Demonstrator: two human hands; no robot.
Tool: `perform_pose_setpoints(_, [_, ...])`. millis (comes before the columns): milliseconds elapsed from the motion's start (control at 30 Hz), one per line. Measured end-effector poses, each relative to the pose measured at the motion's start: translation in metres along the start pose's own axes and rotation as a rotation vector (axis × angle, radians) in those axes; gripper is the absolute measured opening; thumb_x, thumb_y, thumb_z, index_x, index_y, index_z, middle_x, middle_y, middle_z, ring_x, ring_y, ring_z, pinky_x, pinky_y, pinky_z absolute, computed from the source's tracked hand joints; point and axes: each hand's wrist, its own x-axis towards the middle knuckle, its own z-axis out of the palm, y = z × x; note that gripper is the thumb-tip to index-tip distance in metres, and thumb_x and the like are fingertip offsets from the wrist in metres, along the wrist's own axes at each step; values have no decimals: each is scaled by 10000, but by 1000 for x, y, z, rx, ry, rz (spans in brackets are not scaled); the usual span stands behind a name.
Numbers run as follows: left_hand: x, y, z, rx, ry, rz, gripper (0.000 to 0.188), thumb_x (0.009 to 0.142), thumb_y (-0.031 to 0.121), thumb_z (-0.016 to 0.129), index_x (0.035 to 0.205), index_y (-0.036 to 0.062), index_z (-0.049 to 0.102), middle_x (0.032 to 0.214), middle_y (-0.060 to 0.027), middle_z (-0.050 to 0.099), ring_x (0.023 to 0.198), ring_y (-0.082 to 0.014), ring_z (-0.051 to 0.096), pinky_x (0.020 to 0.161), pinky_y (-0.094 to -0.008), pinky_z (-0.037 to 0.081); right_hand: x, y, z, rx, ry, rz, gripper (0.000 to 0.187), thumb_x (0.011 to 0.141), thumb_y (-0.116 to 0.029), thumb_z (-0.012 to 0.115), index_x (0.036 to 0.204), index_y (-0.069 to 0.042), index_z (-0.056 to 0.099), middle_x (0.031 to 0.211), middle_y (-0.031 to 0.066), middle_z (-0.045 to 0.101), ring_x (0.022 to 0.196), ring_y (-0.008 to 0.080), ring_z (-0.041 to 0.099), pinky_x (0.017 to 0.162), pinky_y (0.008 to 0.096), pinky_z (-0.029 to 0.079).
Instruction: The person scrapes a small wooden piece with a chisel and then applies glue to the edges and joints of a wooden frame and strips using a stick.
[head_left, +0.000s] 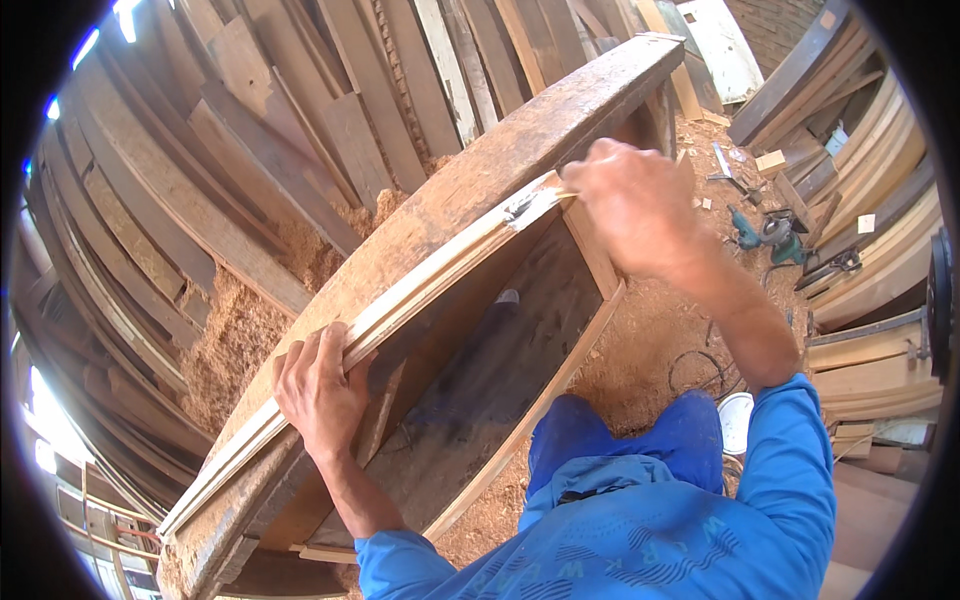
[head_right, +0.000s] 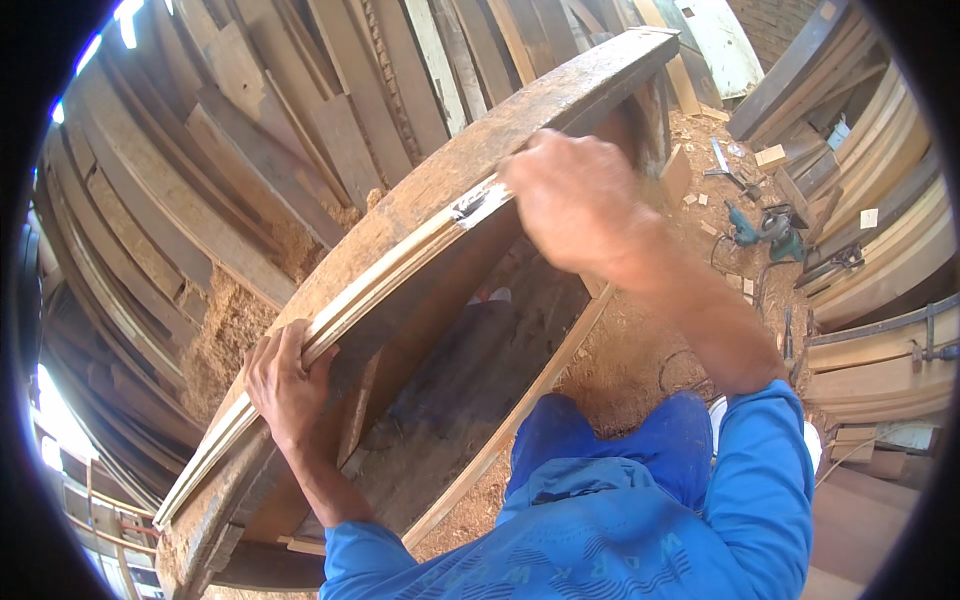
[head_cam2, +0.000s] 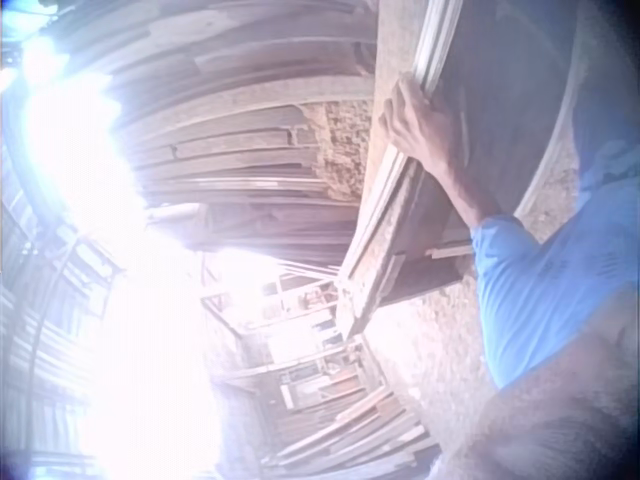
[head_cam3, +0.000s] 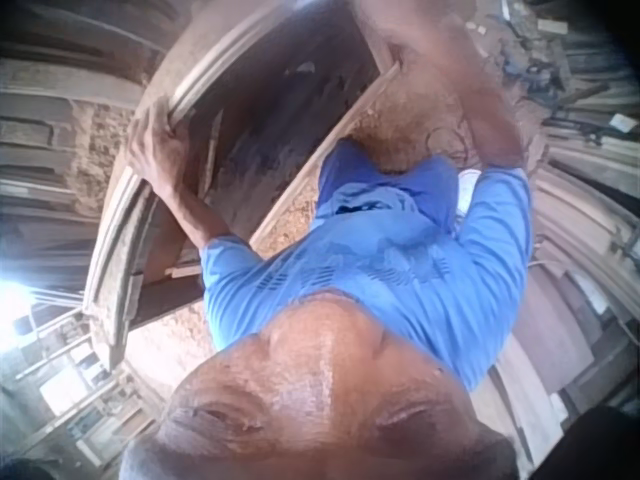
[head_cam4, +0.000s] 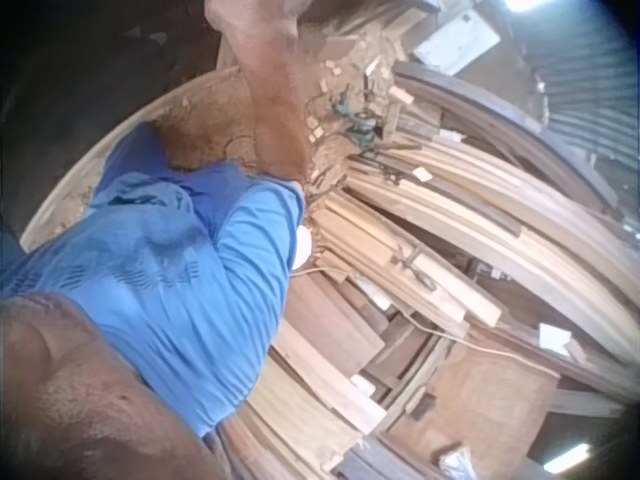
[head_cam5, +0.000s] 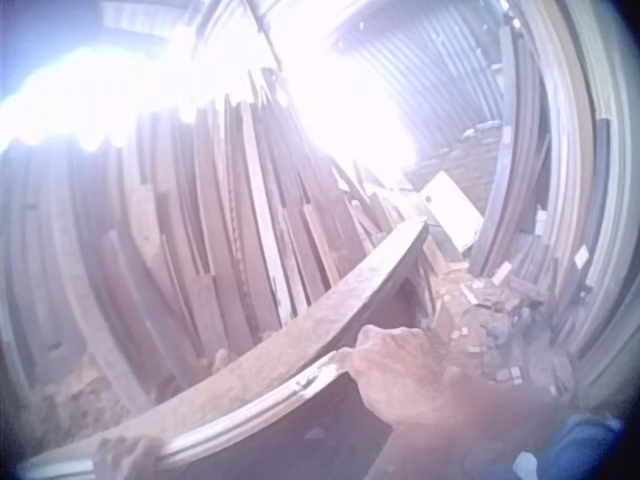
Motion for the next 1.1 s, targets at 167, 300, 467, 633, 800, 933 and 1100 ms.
perform_pose_setpoints(167, [-1,0,-3,-12,-6,1,398,677,253,836,1001,101,663,932,-53,710,828,-274,627,780,-403,451,4,-10,-23,53,-70,-52,174,854,-34,594,957,-33,735,924,204,708,944,357,696,851,473,550])
perform_pose_setpoints(300, [1,1,-2,-27,-41,-25,405,681,282,838,1002,102,668,899,-50,702,828,-275,628,786,-404,453,15,-33,-25,84,-274,-156,189,845,24,563,935,-17,723,933,208,704,949,363,687,903,470,540])
perform_pose_setpoints(467, [5,-3,-6,-16,-63,-26,404,692,299,836,1008,107,674,886,-52,700,820,-279,624,786,-402,452,23,4,-21,67,-79,-9,112,880,-54,637,930,-35,736,943,204,723,946,335,723,905,448,566])
perform_pose_setpoints(633, [2,-3,-2,-14,-65,-36,407,694,307,835,1010,108,675,889,-54,699,827,-279,623,788,-401,451,32,-25,-37,13,-299,-57,119,825,2,610,855,-11,725,908,215,715,928,362,718,870,461,557])
perform_pose_setpoints(800, [4,0,1,-16,-48,-17,398,690,285,830,1010,106,676,916,-54,706,826,-282,620,796,-400,448,34,-5,-19,45,-186,-99,140,857,-7,573,832,5,711,913,214,705,959,357,699,878,446,540])
perform_pose_setpoints(933, [3,3,-1,-5,-37,-10,379,691,243,819,1012,102,676,936,-60,714,831,-285,624,805,-404,452,-1,38,-28,7,46,-32,139,880,-41,600,901,8,728,931,199,705,935,349,694,847,441,539])
perform_pose_setpoints(1100, [-3,4,4,25,-25,-41,354,707,194,791,1030,99,680,986,-76,725,861,-292,639,828,-407,462,-24,61,-30,345,167,-145,165,884,-104,655,998,-26,744,921,153,700,890,335,676,802,443,524])
